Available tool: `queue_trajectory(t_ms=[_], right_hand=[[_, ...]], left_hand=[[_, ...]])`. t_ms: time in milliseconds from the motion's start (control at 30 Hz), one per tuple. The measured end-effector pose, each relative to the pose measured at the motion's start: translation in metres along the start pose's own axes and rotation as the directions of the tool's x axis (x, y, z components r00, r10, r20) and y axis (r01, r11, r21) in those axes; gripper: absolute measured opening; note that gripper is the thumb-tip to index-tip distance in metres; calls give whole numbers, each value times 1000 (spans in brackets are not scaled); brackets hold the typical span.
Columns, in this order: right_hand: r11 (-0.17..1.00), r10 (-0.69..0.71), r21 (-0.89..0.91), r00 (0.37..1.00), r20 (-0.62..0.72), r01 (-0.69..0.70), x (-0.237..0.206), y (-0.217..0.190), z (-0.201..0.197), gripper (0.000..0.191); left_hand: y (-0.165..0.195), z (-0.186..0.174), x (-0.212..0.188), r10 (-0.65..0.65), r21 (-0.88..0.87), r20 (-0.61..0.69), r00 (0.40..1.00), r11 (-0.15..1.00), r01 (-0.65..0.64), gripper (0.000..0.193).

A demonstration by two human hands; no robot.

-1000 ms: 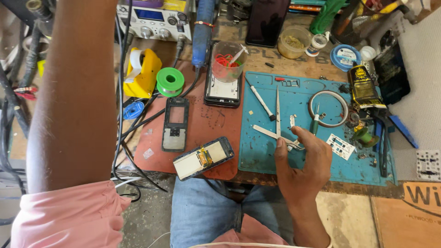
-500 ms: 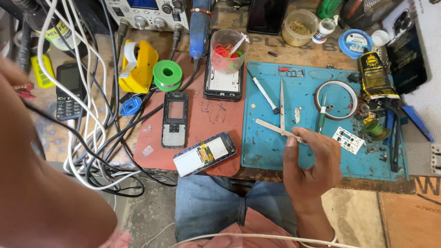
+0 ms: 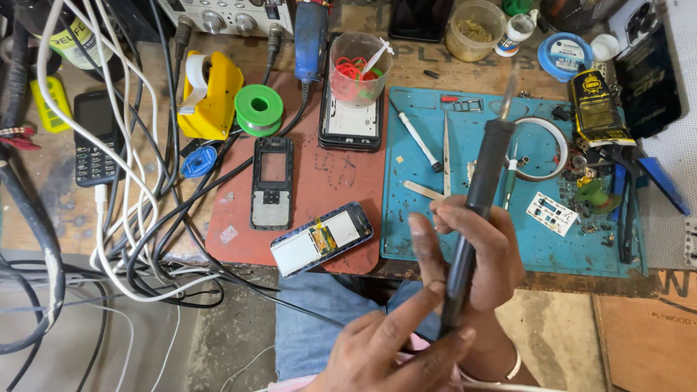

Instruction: The person picks up a feature phone from the workbench, removes its back cover and battery, and uses a thin metal tool to pry and adjust the internal board and connectors. They then pick up a soldering iron and solder the phone's internal components while holding the phone steady on the mat.

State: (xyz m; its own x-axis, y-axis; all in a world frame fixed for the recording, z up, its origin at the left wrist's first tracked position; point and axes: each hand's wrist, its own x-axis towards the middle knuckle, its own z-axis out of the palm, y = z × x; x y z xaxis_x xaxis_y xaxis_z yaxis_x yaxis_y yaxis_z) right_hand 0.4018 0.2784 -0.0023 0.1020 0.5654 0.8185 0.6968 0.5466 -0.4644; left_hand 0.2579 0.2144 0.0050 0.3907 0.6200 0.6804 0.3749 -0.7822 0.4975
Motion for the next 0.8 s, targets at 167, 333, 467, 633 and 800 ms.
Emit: queue_trajectory(t_ms=[167,333,467,633,800], right_hand=[[811,340,503,940,10,-299,-32,16,-5,52],[249,534,853,800,274,-458,-67,22,-24,87],[-241,498,897,746,443,-371,-81,25,-35,88],[-396,429,846,744,513,-356,-86,26,-45,90],[53,525,871,755,392,-488,-86,8,-49,85]], left_hand=[[0,6,-15,54,-155,78,995,987,-42,48],[-14,11,-30,103,-274,121,987,959,-66,49],[-20,5,-35,152,-259,143,978,959,-111,41],[-20,-8,-22,106,-305,157,982,951,-54,40],[-26,-23,-10,184,-162,94,978,972,-167,31]])
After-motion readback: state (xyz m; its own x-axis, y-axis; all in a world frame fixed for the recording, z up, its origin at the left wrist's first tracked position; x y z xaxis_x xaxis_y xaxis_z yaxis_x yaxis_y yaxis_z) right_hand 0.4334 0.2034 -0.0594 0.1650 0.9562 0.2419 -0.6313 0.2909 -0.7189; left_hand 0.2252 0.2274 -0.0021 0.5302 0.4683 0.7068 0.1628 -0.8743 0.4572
